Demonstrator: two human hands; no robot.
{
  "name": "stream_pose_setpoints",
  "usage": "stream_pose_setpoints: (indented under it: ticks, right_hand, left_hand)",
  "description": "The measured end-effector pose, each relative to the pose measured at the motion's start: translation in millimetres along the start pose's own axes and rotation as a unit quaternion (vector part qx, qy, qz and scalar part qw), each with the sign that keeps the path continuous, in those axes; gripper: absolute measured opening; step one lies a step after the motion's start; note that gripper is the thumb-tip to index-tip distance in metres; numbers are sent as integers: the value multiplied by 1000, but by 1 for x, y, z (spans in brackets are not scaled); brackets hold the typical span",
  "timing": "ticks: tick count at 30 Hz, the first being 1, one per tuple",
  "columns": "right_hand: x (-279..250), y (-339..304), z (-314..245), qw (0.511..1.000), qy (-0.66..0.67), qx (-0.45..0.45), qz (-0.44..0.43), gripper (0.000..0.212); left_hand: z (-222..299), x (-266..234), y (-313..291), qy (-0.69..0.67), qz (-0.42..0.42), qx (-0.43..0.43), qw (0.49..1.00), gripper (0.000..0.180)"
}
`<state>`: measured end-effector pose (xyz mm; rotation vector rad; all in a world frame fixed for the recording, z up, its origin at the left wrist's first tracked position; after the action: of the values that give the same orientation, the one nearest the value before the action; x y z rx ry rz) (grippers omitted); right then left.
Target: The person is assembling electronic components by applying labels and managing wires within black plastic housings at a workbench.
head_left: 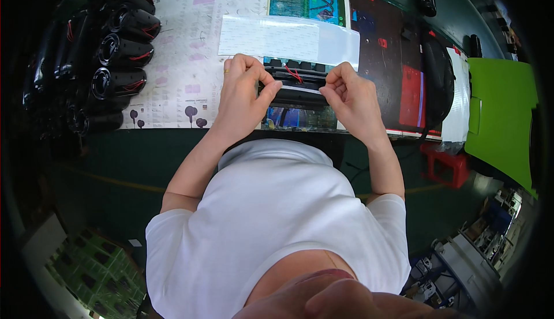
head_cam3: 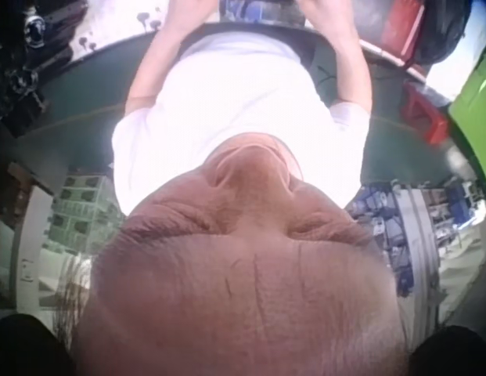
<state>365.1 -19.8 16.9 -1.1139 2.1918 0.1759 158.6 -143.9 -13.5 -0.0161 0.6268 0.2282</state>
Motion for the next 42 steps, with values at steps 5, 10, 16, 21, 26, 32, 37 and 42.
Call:
stream_pose_setpoints:
  ticks: [5,10,16,21,26,32,37,42]
  right_hand:
    - [1,2,-1,998,-48,-25,13,21]
    - [3,1,-1,996,-78,-37,9,21]
    - [11,-6,-8,982,-165,-79,45,21]
    - [22,-23,-14,918,-357,-128,120,21]
    - [11,-31,-8,925,-310,-121,184,24]
    - [23,-16,-9,961,-147,-189,136,26]
    - [36,0,-4,965,-125,-198,121,22]
    - [29,-1,5,962,-107,-226,106,21]
  left_hand:
    - [3,-2,2,-10,-28,-22,999,15]
    - [7,2,-4,5,-8,3,1000,14]
    - [8,4,-4,54,13,19,998,16]
    - [8,5,-8,14,14,12,1000,20]
    - [10,2,-14,59,20,-14,998,25]
    - [25,15,-14,122,43,155,979,35]
    - [12,27,-7,120,46,165,978,33]
    - [12,13,-10,144,45,138,979,34]
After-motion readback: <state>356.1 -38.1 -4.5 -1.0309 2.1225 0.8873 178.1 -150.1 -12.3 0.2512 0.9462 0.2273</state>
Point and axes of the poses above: each hand's wrist, its own y-axis towards the middle knuckle, its own x-axis out of the palm, z = x × y, the point moved 3 cm from there along y, towards the middle knuckle, and after that the axes turned 9 degrees about -z, right-handed, at the moved point
